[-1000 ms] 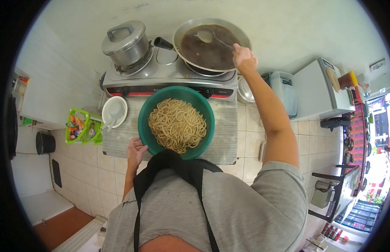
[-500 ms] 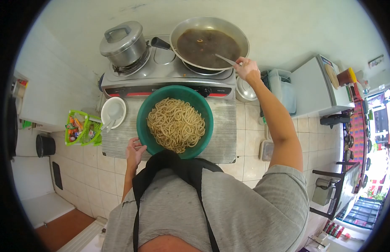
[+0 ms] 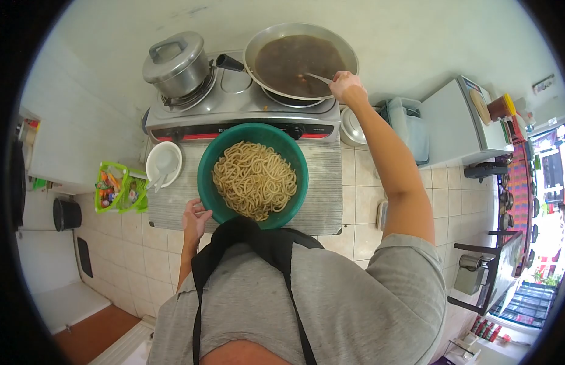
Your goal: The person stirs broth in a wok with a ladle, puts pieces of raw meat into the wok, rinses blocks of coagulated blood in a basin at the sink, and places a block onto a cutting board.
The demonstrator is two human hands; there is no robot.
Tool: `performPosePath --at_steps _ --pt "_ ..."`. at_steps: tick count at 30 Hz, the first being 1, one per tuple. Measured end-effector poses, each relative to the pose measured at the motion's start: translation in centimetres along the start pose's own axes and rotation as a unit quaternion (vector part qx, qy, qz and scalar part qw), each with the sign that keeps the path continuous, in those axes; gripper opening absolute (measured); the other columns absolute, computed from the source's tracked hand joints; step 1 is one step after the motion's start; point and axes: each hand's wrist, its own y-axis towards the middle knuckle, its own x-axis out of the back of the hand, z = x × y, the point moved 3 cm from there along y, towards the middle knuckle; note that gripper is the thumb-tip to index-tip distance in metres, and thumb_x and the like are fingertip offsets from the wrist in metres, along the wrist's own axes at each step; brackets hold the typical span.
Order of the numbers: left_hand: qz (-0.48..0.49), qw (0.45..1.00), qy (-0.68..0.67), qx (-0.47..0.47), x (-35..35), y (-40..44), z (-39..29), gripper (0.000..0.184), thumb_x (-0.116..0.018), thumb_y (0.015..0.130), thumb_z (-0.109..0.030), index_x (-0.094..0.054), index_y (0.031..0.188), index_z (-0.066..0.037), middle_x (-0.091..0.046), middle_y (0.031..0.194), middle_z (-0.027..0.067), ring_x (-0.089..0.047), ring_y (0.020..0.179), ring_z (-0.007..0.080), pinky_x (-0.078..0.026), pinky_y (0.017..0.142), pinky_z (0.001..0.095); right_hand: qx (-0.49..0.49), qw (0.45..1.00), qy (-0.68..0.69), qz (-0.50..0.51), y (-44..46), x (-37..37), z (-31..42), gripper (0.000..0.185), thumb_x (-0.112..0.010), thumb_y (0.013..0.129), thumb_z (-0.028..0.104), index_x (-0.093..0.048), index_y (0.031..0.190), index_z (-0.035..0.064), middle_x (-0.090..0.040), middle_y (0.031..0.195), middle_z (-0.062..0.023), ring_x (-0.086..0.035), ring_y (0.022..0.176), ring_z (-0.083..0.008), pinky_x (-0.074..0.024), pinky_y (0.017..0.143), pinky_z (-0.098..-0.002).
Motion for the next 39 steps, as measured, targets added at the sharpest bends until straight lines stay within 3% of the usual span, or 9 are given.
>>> performPosePath --at_steps 3,14,26,30,32,39 --pt "0.003 1.0 -0.008 0.0 0.0 0.0 0.1 0.057 -0.075 0.075 -0.004 -0.048 0.125 -0.002 -0.065 0.098 0.0164 -0.068 0.083 0.0231 -0.053 0.072 0.0311 -0.032 0.999 0.017 -0.004 1.7 -0.9 0.7 0.032 -0.058 0.083 0.03 -0.067 0.11 0.0156 -0.065 0.116 -0.011 -0.059 0.112 -0.0311 -0.0475 0.096 -0.0402" --pt "-0.01 1.0 -0.026 -0.013 0.1 -0.1 0.4 0.055 -0.075 0.073 -0.004 -0.05 0.123 -0.003 -0.064 0.095 0.0155 -0.066 0.08 0.0213 -0.052 0.07 0.0311 0.069 0.995 0.07 -0.034 0.3 -3.1 2.8 0.03 -0.064 0.082 0.034 -0.07 0.101 0.0117 -0.068 0.105 -0.0161 -0.064 0.102 -0.0325 -0.0495 0.091 -0.0407" --pt "-0.002 1.0 -0.028 -0.005 0.0 0.1 0.5 0.054 -0.075 0.074 -0.003 -0.049 0.122 -0.001 -0.063 0.094 0.014 -0.066 0.08 0.0205 -0.051 0.069 0.0294 0.072 0.983 0.167 0.008 -4.0 -3.1 3.2 0.03 -0.063 0.08 0.034 -0.07 0.094 0.0089 -0.07 0.093 -0.0154 -0.066 0.093 -0.0302 -0.0498 0.085 -0.0375" --pt "0.003 1.0 -0.029 -0.002 0.0 0.2 0.5 0.054 -0.074 0.074 -0.003 -0.049 0.122 -0.001 -0.063 0.094 0.0138 -0.066 0.079 0.0204 -0.051 0.069 0.0294 0.051 0.984 0.168 0.04 -5.3 -2.4 3.0 0.03 -0.063 0.081 0.034 -0.069 0.094 0.008 -0.069 0.092 -0.0169 -0.066 0.093 -0.032 -0.0499 0.085 -0.0387" --pt "0.004 1.0 -0.027 0.004 0.1 0.1 0.2 0.054 -0.074 0.074 -0.003 -0.049 0.122 -0.001 -0.063 0.094 0.014 -0.066 0.08 0.0206 -0.051 0.069 0.0295 0.108 0.985 0.134 -0.009 -5.4 -2.3 2.4 0.03 -0.062 0.082 0.034 -0.069 0.095 0.0074 -0.069 0.092 -0.0186 -0.065 0.093 -0.0348 -0.0498 0.085 -0.0407" --pt "-0.001 1.0 -0.011 0.0 0.0 0.2 0.5 0.054 -0.075 0.074 -0.004 -0.05 0.122 -0.001 -0.063 0.094 0.0146 -0.067 0.081 0.0212 -0.051 0.07 0.0295 0.115 0.99 0.079 -0.031 -7.1 -1.4 1.8 0.029 -0.061 0.084 0.032 -0.067 0.098 0.0081 -0.068 0.093 -0.0204 -0.064 0.094 -0.0381 -0.0492 0.085 -0.0444"
